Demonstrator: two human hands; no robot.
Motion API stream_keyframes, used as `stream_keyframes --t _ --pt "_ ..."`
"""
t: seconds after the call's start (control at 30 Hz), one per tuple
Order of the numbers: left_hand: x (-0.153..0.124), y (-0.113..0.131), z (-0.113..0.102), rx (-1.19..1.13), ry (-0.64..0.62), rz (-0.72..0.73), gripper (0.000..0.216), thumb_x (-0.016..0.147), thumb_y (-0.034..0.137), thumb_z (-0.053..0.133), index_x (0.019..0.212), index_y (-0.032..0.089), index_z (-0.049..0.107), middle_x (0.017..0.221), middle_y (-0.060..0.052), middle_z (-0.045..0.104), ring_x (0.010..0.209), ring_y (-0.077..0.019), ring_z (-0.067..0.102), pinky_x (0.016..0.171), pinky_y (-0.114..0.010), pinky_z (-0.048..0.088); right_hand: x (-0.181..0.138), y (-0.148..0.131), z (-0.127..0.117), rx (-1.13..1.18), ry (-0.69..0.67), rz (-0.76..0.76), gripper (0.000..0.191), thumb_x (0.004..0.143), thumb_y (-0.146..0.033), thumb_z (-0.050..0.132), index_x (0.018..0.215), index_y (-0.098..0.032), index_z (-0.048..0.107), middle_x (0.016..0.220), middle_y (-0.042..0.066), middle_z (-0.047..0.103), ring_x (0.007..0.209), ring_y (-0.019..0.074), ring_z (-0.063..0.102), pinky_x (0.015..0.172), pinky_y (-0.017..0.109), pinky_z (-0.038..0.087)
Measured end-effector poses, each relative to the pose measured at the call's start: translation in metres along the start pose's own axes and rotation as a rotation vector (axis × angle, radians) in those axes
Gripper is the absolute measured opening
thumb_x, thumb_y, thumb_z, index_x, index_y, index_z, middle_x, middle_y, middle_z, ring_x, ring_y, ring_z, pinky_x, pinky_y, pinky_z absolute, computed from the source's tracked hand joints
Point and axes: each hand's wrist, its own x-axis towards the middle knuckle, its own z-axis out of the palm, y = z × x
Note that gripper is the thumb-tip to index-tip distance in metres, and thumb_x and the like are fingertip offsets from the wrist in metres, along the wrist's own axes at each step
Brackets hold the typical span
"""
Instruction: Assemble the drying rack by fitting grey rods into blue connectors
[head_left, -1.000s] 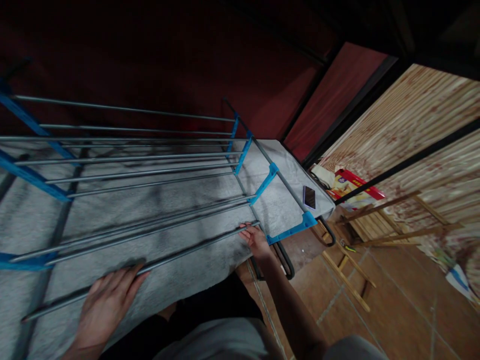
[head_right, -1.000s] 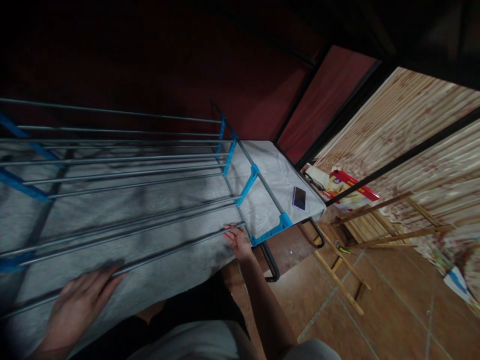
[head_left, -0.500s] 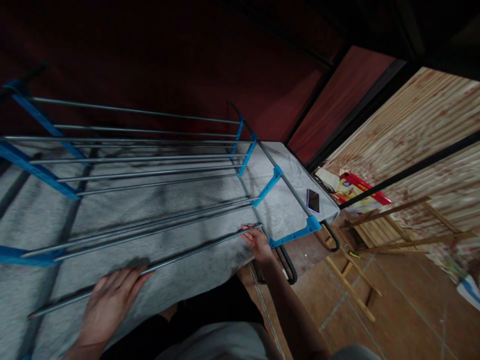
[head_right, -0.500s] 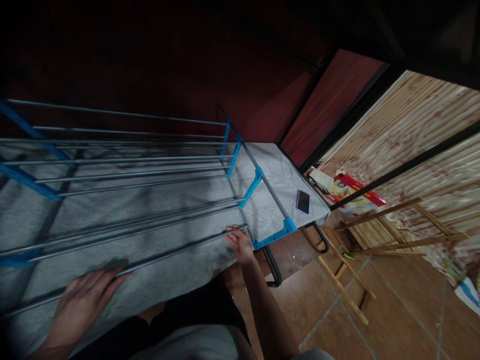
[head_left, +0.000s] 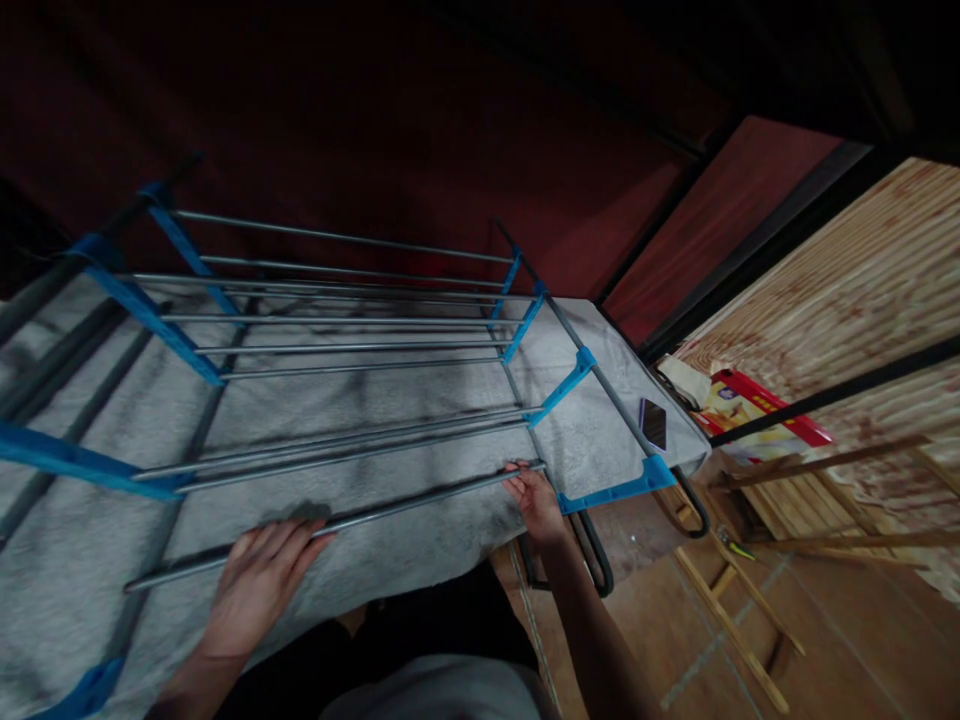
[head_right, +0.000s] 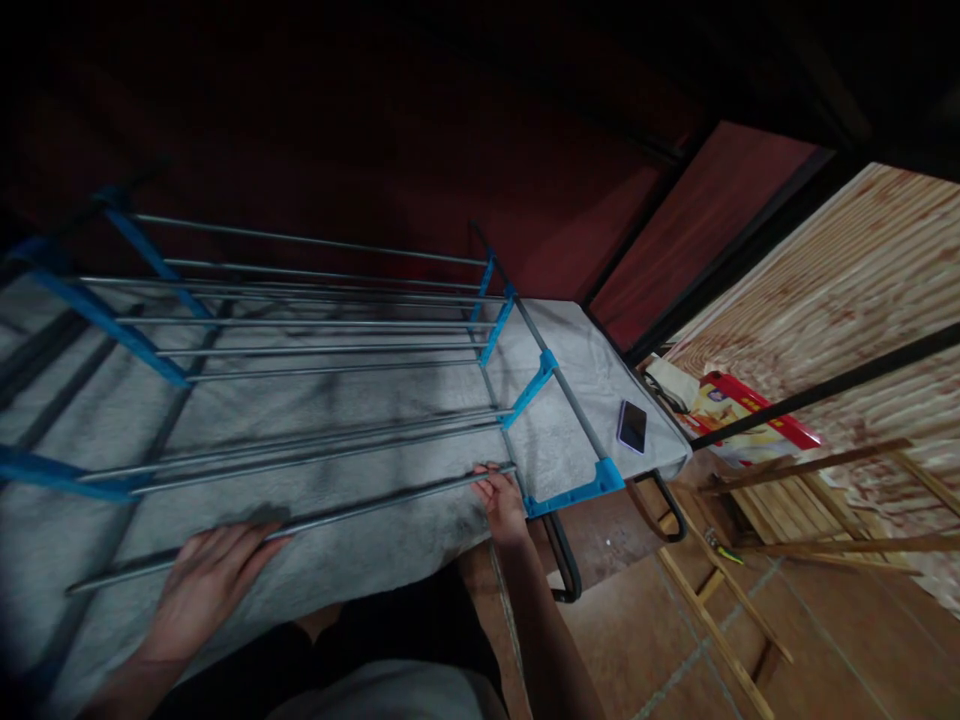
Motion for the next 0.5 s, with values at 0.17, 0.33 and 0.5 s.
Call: stream_keyframes --t 0.17,0.33,0.5 --pt "0.003 0.007 -0.004 -0.009 -0.024 -0.026 0.033 0.106 0.043 0.046 0.107 0.025 0.074 0.098 -0.004 0.078 0.092 -0.0222 0.071 0.086 -0.036 0.046 0.002 0.001 -0.005 -0.033 -0.033 -0.006 0.025 0.067 -0.028 0.083 0.087 -0.024 0.069 0.091 0.001 0.081 0.091 0.0211 0.077 0.085 0.035 0.062" --pt "0.005 0.014 -0.007 0.016 -0.032 -0.055 0.034 0.107 0.043 0.045 0.107 0.023 0.073 0.097 -0.004 0.077 0.09 -0.0212 0.07 0.089 -0.036 0.046 0.009 0.004 -0.014 -0.098 -0.073 -0.029 0.025 0.069 -0.033 0.084 0.089 -0.026 0.071 0.093 0.001 0.08 0.094 0.0223 0.077 0.091 0.04 0.062" --pt "0.012 0.027 -0.014 0.016 -0.076 -0.102 0.033 0.108 0.039 0.045 0.116 0.024 0.072 0.101 -0.006 0.076 0.093 -0.022 0.068 0.091 -0.038 0.046 0.012 0.008 -0.02 -0.148 -0.076 -0.007 0.019 0.073 -0.038 0.079 0.088 -0.028 0.073 0.097 0.002 0.08 0.101 0.0222 0.076 0.101 0.045 0.06"
